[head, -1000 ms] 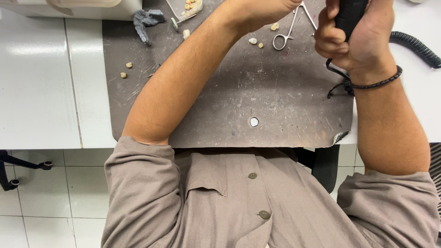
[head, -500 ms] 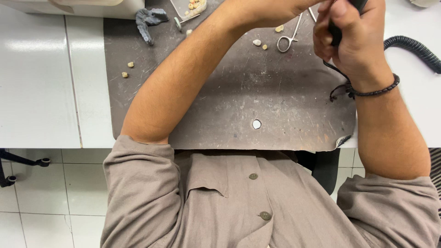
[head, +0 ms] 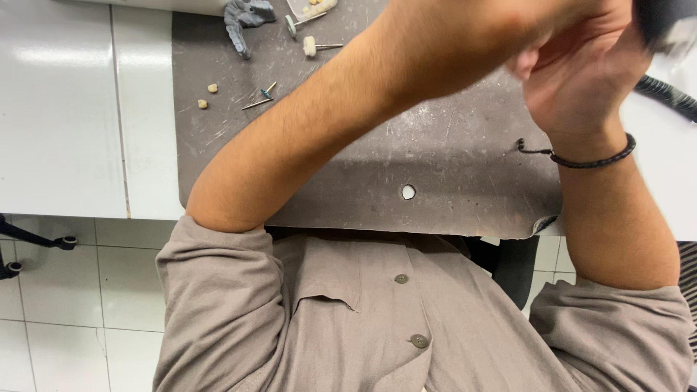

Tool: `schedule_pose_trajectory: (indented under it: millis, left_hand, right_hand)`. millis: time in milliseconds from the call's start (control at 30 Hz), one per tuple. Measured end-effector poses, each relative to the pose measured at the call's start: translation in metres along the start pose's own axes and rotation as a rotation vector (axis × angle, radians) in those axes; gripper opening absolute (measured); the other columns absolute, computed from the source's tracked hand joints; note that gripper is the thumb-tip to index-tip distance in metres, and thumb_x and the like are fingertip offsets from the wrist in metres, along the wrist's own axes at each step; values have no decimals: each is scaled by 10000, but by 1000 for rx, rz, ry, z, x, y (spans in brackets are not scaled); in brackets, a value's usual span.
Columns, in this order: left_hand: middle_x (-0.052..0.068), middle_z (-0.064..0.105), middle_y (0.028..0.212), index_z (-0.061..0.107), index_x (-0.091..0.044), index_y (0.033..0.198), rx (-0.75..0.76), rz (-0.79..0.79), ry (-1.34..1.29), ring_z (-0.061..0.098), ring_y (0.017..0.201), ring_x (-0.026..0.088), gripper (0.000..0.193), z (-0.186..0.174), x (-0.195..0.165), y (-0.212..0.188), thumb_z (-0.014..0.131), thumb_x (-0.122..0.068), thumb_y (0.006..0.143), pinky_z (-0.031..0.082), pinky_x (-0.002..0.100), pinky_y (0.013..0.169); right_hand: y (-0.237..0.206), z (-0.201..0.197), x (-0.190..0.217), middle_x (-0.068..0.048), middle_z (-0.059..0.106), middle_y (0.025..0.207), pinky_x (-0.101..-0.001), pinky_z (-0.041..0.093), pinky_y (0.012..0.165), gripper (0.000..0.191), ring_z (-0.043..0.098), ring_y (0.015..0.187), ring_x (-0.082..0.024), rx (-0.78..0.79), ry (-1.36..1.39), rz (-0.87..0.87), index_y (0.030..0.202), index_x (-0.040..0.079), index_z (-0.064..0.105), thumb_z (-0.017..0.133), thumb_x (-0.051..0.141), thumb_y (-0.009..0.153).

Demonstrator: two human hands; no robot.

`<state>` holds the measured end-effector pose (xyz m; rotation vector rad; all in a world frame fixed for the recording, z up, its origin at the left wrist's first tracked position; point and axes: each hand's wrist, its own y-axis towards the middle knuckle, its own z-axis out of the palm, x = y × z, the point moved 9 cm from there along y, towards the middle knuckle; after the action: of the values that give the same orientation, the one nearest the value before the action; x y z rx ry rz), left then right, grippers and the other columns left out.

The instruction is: The person holds a small dental crown in one hand and grinds and smooths it using a rotary tool with different attachments, first a blue grinding disc, then a white buffing wheel, and finally a pointed burr. They reposition the crown repeatedly and set it down on the work mat between passes.

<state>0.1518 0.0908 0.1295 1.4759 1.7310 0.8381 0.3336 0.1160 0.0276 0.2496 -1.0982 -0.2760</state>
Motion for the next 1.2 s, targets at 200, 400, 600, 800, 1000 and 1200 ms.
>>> schedule_pose_trajectory:
  millis: [200,400,600,800,1000,1200]
  left_hand:
    - [127,578,1391,670,12,1176,70,260,134,580,1290,299,244,-21,-67,6,672,-105,962,489,483,1137]
    - [140,627,1103,691,-26,1206,539,-419,-147,632,1052,353,428,-82,-6,-58,915,-182,877,511,487,880]
    - [140,691,948,790,-75,1087,881,-732,-26,689,871,366,368,-90,8,-141,847,-74,724,565,466,743]
    - [119,716,899,809,-45,946,717,-673,-212,714,814,311,127,-91,13,-146,821,-35,821,581,411,726]
    - [73,746,1085,770,-12,1081,114,-925,-840,741,967,151,102,-81,36,-132,779,22,985,633,277,845]
    - [146,746,1170,744,58,1057,-220,-1136,-1070,771,1090,200,99,-66,35,-152,728,87,963,661,306,991]
  right_hand:
    - [-13,40,-7,-29,666,838,-183,510,630,420,631,703,-67,389,607,453,1043,33,617,575,450,1042]
    - [-19,50,35,-60,679,877,-194,517,589,319,638,716,-89,438,-38,295,1100,40,621,586,354,1056]
    - [-4,-1,46,-117,683,929,-234,555,625,288,669,780,-147,252,-345,253,1128,40,565,581,324,1080]
    - [-3,-10,32,-174,688,981,-274,592,660,267,699,844,-205,220,-448,263,1157,40,510,577,294,1105]
    - [-4,31,25,-231,693,1033,-314,629,696,259,730,908,-263,230,-422,180,1185,40,454,573,264,1130]
    - [-29,111,-13,-288,697,1084,-354,666,732,264,760,972,-322,454,-393,92,1213,40,398,568,233,1155]
